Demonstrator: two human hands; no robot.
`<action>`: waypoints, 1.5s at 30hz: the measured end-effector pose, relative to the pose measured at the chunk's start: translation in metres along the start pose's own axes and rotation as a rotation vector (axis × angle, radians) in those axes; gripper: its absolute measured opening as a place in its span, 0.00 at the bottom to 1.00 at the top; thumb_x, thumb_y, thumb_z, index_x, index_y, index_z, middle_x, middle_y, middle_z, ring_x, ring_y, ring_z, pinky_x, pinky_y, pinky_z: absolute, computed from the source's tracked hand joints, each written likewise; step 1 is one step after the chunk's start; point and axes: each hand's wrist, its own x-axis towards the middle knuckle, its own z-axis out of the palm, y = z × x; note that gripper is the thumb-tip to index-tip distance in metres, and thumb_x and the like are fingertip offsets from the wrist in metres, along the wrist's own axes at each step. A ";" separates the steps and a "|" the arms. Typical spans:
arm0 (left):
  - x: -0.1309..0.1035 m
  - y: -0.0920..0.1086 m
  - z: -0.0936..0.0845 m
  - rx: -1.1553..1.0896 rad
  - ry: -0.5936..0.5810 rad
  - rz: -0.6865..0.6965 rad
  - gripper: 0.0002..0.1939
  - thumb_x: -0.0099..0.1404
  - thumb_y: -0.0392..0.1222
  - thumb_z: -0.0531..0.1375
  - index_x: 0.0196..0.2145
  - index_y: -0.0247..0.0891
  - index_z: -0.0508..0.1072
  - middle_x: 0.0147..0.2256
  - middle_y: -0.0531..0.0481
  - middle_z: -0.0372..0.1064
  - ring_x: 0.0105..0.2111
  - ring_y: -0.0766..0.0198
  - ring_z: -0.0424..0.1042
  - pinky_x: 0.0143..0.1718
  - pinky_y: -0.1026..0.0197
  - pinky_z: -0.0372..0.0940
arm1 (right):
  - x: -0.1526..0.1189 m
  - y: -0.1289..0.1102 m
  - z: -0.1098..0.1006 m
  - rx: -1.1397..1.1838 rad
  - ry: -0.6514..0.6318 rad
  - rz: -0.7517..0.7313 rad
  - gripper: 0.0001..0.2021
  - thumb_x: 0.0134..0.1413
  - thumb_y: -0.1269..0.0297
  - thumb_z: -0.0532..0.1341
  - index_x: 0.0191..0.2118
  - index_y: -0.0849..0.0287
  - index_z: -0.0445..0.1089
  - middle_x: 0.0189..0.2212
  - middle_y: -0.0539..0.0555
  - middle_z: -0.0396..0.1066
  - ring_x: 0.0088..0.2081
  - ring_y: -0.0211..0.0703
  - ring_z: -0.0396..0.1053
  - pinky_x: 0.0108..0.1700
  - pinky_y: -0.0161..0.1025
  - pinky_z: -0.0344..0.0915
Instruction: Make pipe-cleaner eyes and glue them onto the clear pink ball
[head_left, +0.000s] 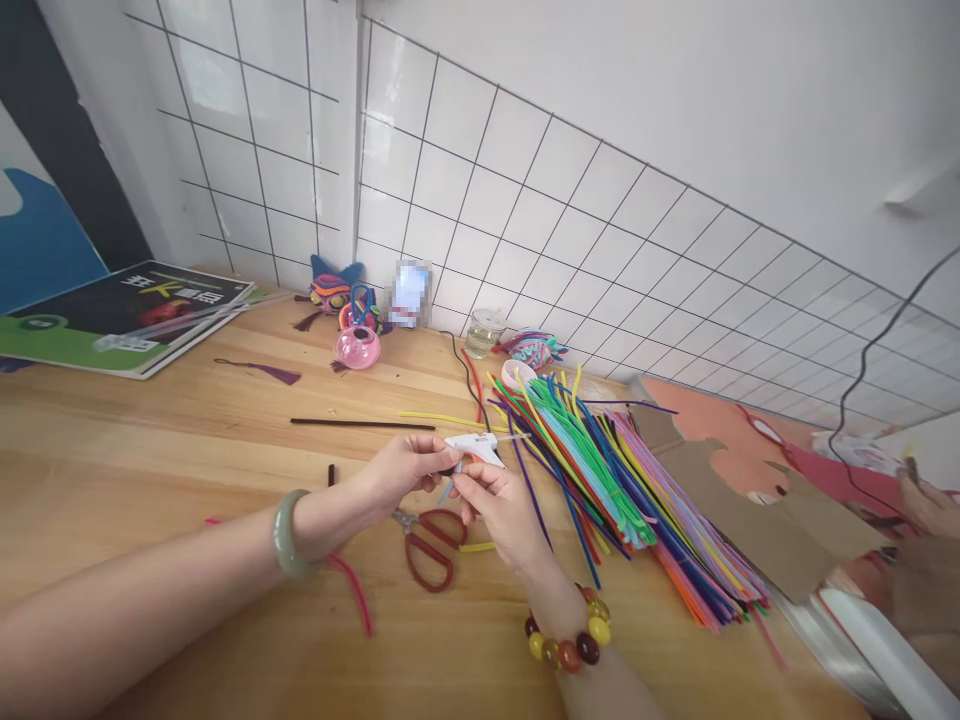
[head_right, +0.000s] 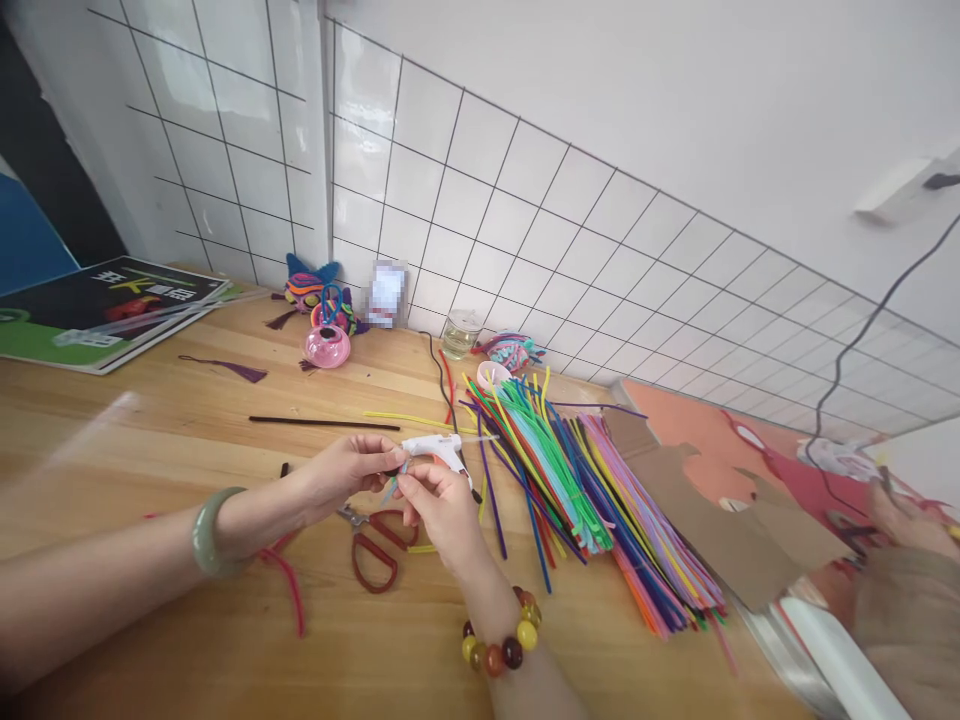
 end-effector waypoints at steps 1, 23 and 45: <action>0.000 0.000 0.000 0.002 0.001 0.004 0.14 0.49 0.48 0.66 0.23 0.32 0.71 0.20 0.54 0.64 0.21 0.73 0.58 0.24 0.67 0.52 | 0.000 0.000 0.000 -0.001 0.004 0.003 0.12 0.50 0.58 0.61 0.24 0.61 0.69 0.13 0.45 0.63 0.15 0.30 0.57 0.21 0.31 0.52; -0.002 0.000 0.003 0.061 -0.028 0.061 0.13 0.52 0.48 0.64 0.23 0.34 0.72 0.21 0.55 0.65 0.21 0.73 0.58 0.25 0.67 0.52 | -0.002 -0.004 0.004 0.026 0.035 0.016 0.11 0.48 0.58 0.62 0.22 0.61 0.70 0.16 0.46 0.65 0.15 0.29 0.57 0.20 0.31 0.52; -0.002 0.015 -0.001 -0.077 -0.080 -0.116 0.19 0.58 0.53 0.58 0.27 0.31 0.72 0.25 0.48 0.67 0.22 0.70 0.62 0.24 0.66 0.55 | -0.001 -0.004 -0.006 0.119 0.106 0.049 0.09 0.45 0.63 0.63 0.21 0.62 0.69 0.18 0.48 0.67 0.15 0.28 0.56 0.19 0.30 0.50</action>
